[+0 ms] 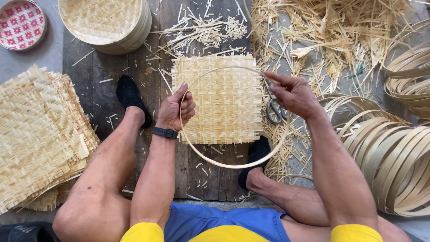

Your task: The person assembles a round woven basket by placing a pre-woven mat over a wooden mold, fitting a bamboo ring, and trimming excess material with shears. The process is repeated for multiple baskets.

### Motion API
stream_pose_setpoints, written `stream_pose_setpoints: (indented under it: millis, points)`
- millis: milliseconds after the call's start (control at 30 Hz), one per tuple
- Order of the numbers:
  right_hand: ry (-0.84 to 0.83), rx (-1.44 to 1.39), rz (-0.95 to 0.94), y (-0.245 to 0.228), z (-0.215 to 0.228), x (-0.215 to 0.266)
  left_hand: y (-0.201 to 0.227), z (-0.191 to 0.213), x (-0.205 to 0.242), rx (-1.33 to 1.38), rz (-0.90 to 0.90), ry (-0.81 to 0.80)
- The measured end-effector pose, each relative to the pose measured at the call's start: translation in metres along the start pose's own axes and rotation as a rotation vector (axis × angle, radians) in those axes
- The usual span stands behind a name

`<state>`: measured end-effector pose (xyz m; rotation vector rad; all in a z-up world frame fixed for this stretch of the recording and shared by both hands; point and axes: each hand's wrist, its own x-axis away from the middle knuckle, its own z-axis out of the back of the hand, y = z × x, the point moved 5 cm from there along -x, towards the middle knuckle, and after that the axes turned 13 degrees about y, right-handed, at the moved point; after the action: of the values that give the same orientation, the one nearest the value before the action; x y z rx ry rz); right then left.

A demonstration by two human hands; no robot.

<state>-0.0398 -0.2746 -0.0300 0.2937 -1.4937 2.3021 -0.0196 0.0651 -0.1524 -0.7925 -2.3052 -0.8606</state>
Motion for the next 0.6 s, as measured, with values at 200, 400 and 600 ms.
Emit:
stream_pose_setpoints:
  millis: [200,400,600]
  points:
    - [0.063,-0.400,-0.149,0.047,-0.021,-0.016,0.016,0.019,-0.008,0.184,-0.154,0.061]
    - [0.230,-0.319,-0.135,0.111,-0.053,-0.048,0.013,0.059,-0.029,-0.047,-0.555,0.433]
    - [0.360,0.021,0.058,0.133,-0.074,-0.069,0.015,0.097,-0.057,-0.818,-0.829,0.740]
